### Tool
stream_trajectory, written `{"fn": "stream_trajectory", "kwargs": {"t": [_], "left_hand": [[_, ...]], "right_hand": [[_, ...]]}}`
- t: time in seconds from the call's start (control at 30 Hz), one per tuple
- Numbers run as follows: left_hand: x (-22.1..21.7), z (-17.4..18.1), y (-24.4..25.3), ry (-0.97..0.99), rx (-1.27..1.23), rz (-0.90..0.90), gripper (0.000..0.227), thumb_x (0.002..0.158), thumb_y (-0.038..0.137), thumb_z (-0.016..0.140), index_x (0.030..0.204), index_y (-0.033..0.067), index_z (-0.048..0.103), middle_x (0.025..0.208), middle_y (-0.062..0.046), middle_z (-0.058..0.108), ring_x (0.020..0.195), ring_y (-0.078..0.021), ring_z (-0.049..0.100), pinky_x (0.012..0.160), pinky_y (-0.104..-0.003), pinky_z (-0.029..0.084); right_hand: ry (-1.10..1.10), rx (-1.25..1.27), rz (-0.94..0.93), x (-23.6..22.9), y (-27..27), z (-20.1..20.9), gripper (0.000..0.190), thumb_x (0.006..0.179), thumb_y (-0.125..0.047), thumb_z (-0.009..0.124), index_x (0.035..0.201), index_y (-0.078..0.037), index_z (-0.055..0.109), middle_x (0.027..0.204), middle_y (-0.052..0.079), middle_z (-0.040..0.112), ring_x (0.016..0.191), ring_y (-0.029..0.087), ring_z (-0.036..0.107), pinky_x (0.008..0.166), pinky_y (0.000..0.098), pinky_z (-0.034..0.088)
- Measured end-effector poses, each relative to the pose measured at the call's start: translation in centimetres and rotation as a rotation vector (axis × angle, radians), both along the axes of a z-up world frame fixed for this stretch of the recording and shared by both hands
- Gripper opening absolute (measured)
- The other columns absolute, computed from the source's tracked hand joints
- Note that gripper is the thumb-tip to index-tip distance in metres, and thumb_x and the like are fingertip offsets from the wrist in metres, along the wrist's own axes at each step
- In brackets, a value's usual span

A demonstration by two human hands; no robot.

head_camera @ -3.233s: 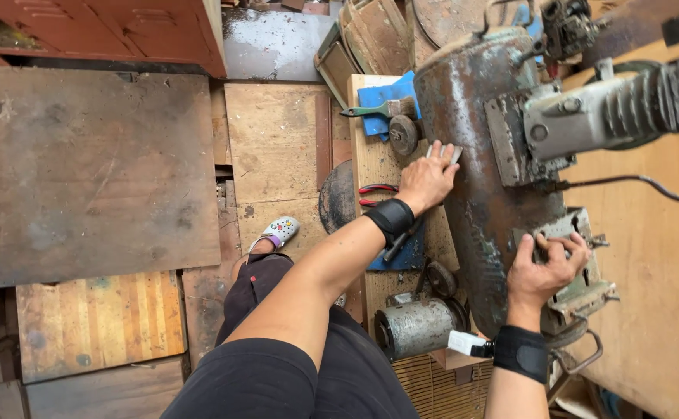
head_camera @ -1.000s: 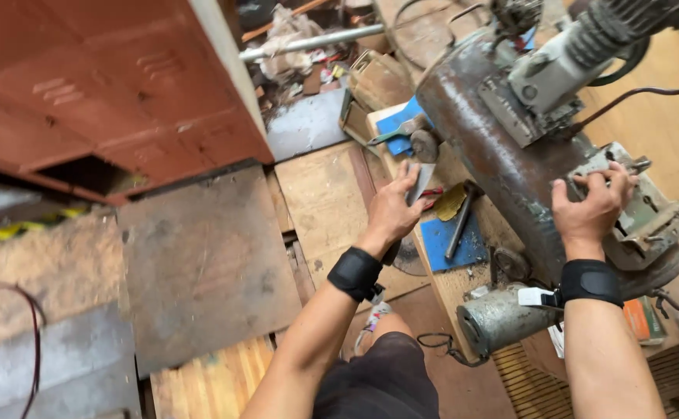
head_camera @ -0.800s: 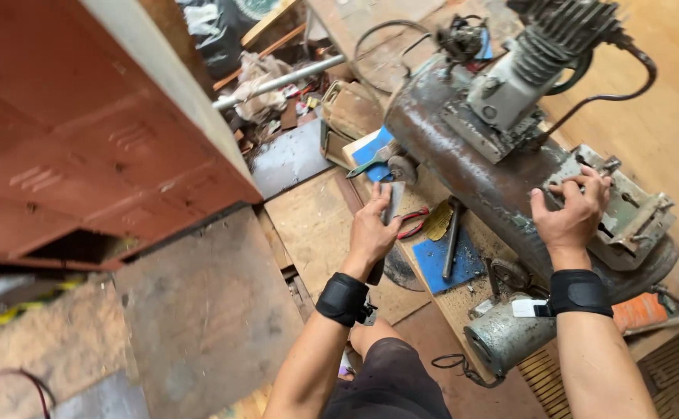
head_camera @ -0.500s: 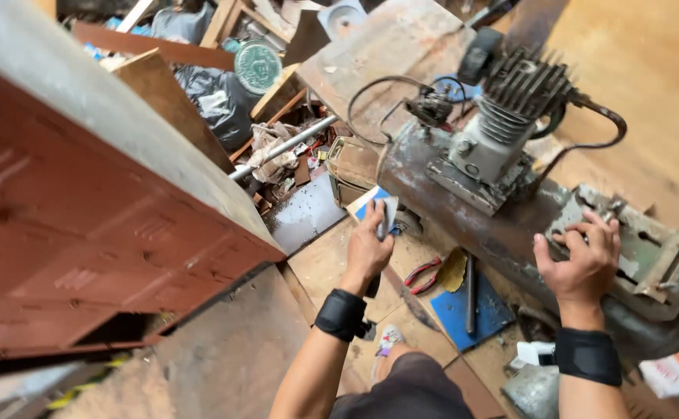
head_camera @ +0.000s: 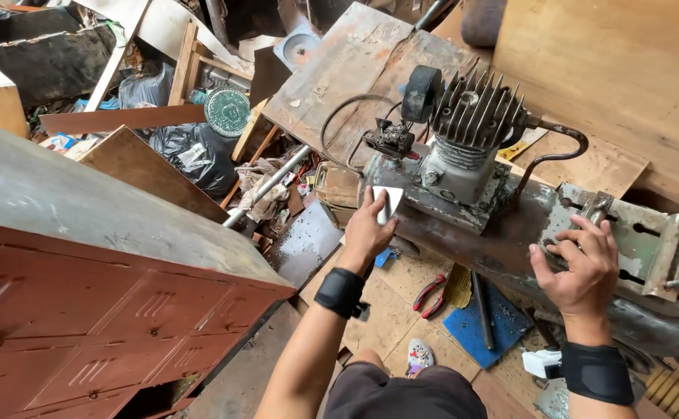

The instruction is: Cleaning and repairing parts of an old air compressor using scrapers and small tools.

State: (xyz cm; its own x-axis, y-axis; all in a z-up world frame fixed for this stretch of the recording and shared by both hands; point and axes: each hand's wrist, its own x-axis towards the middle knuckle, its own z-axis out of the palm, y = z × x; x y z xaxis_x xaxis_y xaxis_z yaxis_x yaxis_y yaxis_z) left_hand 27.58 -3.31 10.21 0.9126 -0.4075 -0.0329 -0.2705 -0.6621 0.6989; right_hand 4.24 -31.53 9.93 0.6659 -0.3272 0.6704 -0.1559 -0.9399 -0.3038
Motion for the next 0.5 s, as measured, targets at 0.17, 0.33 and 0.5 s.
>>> {"fn": "stream_trajectory", "kwargs": {"t": [0.17,0.33,0.5], "left_hand": [[2.8,-0.9,0.0,-0.120,0.001,-0.060,0.070,0.080,0.031,0.075,0.147,0.0221,0.054,0.164,-0.017,0.034,0.123,-0.0407,0.061,0.100,-0.046,0.052],[3.9,-1.7,1.2,-0.121,-0.020,-0.158,0.067,0.080,0.031,0.075,0.144,0.0223,0.056,0.163,-0.019,0.033,0.122,-0.0433,0.060,0.099,-0.049,0.052],[4.7,-3.5,0.8,-0.217,0.007,-0.283,0.065,0.083,0.025,0.072,0.144,0.0112,0.054,0.157,-0.034,0.036,0.107,-0.0471,0.066,0.092,-0.051,0.055]], "right_hand": [[-0.014,0.009,-0.022,0.5,0.0,-0.9,0.030,0.094,-0.031,0.078,0.073,-0.011,0.069,0.099,0.005,0.071,0.131,0.026,0.063,0.130,0.0516,0.037],[-0.060,0.090,-0.054,0.4,0.1,-2.9,0.033,0.101,-0.032,0.077,0.077,-0.011,0.069,0.104,0.008,0.070,0.131,0.027,0.059,0.122,0.0471,0.040],[-0.166,0.219,-0.149,1.6,4.4,-0.1,0.021,0.096,-0.025,0.077,0.094,-0.004,0.075,0.123,0.011,0.069,0.132,0.033,0.057,0.117,0.0499,0.045]]}}
